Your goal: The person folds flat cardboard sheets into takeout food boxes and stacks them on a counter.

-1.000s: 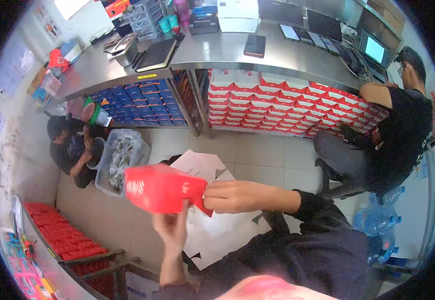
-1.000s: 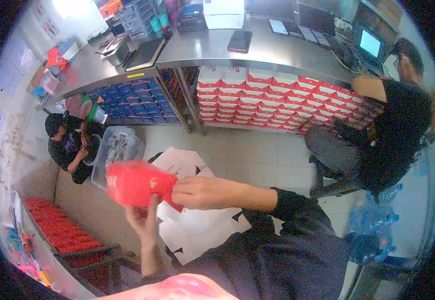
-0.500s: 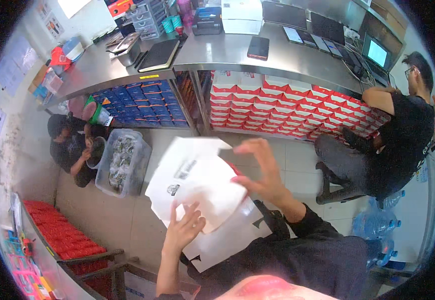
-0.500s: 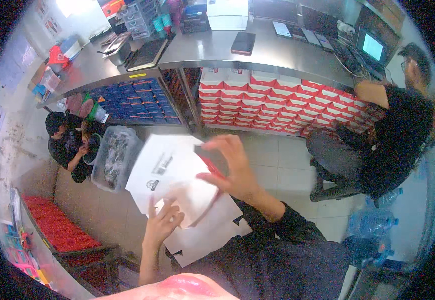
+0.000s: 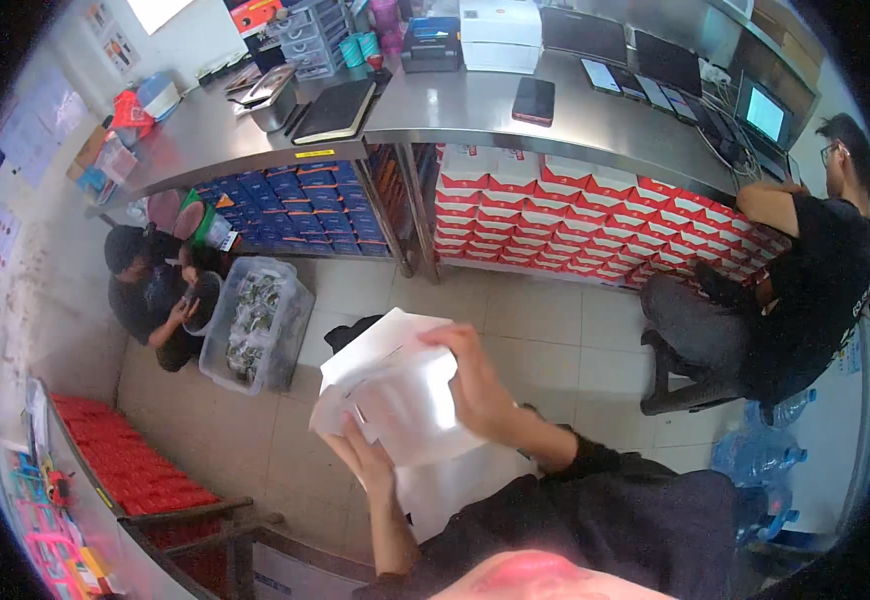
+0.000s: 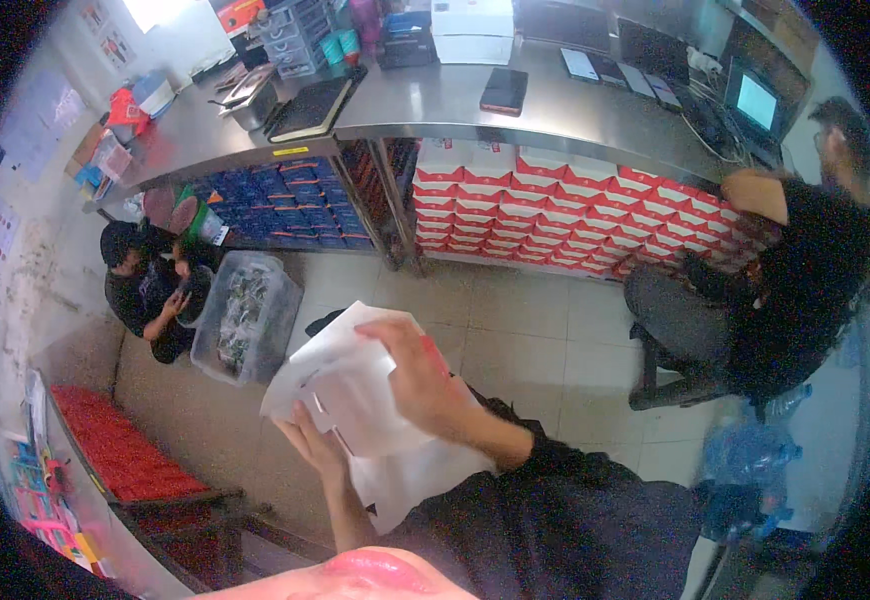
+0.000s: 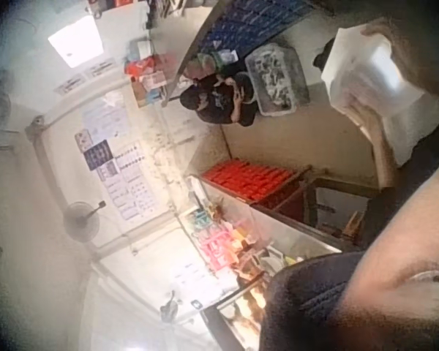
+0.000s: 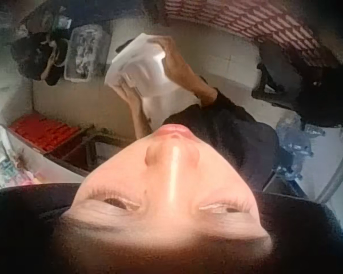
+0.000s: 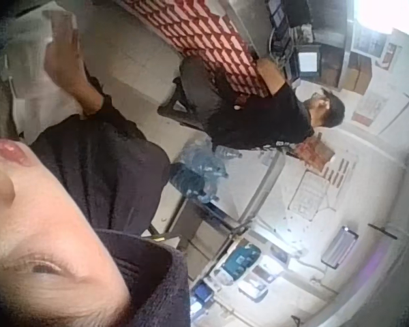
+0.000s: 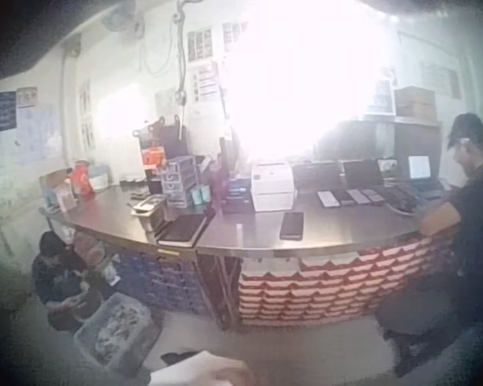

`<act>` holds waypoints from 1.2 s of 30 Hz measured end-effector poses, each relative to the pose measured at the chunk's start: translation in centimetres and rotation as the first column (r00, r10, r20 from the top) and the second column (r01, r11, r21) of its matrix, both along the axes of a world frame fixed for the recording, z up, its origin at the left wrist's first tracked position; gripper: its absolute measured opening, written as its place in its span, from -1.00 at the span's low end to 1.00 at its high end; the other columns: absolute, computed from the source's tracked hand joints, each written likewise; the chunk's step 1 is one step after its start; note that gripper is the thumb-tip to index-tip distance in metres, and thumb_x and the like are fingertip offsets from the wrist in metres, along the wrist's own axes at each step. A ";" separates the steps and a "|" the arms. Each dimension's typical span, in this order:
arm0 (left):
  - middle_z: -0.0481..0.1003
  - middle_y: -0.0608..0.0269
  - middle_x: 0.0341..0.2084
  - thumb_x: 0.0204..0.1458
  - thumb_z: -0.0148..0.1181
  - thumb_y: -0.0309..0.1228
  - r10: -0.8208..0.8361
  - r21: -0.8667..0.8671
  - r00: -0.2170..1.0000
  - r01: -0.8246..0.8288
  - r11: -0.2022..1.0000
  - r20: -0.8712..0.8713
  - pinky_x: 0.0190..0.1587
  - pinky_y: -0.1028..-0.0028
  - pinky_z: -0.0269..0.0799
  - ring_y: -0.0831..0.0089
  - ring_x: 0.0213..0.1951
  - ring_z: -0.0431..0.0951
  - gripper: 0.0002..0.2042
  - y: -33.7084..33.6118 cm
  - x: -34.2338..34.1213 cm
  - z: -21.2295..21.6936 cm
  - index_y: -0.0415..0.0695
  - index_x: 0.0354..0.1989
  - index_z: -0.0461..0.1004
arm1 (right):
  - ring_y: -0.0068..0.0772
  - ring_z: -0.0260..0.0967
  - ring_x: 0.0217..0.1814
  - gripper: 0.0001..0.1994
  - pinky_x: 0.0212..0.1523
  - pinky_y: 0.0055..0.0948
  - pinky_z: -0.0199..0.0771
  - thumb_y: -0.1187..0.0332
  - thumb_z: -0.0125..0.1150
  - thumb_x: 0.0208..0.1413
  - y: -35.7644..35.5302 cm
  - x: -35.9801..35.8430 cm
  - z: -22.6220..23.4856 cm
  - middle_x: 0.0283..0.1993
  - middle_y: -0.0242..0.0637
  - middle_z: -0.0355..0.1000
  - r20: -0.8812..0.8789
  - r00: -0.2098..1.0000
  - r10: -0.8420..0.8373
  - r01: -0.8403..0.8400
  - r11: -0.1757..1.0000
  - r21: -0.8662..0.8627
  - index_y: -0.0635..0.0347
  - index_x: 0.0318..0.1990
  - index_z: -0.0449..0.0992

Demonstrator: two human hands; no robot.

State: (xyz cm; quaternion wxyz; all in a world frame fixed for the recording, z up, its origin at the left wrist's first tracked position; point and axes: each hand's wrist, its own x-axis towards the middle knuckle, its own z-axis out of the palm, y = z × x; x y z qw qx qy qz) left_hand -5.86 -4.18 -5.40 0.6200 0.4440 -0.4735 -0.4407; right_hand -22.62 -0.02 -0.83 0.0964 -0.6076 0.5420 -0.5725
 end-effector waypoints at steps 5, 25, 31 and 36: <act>0.09 0.31 -0.31 0.13 0.16 -0.19 0.029 -0.400 0.996 0.008 0.917 0.087 -0.07 0.45 0.12 0.48 -0.22 0.14 -0.64 -1.0 -1.8 1.3 -0.09 -0.19 0.10 | 0.00 0.15 0.05 -0.46 0.19 -0.16 0.09 0.79 -0.13 -0.10 0.2 1.0 0.6 -0.02 0.08 0.20 -0.066 0.997 -0.035 0.032 0.999 -0.039 0.38 0.14 0.15; 0.19 -0.05 0.30 0.19 -0.14 -0.06 -0.515 0.281 0.817 0.574 0.769 -0.259 0.30 0.32 0.10 0.24 0.31 0.21 -0.35 3.6 7.4 0.6 -0.27 0.35 0.13 | -0.18 -0.01 0.46 -0.59 0.41 -0.26 -0.04 0.46 -0.11 0.25 4.3 -2.8 0.1 0.40 -0.09 0.11 0.763 0.641 0.085 -0.567 0.723 0.395 0.26 0.24 0.33; 0.16 0.01 0.33 0.14 0.00 -0.67 -0.478 0.335 0.872 0.485 0.808 -0.108 0.29 0.34 0.13 0.28 0.32 0.19 -0.52 3.4 6.2 -1.0 -0.26 0.27 0.24 | -0.15 -0.08 0.50 -0.63 0.44 -0.23 -0.10 0.43 0.10 0.18 4.4 -2.7 -4.5 0.49 -0.08 -0.12 0.473 0.866 0.160 -0.410 0.769 0.491 0.18 0.15 0.47; -0.02 -0.05 0.40 -0.01 0.29 -0.46 -0.497 0.143 0.663 0.514 0.846 0.560 0.36 0.05 0.00 0.03 0.41 -0.02 -0.40 1.3 6.6 -1.3 -0.02 0.27 0.30 | -0.08 -0.13 0.50 -0.52 0.44 -0.16 -0.09 0.39 0.31 0.01 4.0 -5.0 -4.1 0.45 -0.05 -0.06 0.352 0.927 0.129 -0.332 0.720 0.610 0.10 0.16 0.47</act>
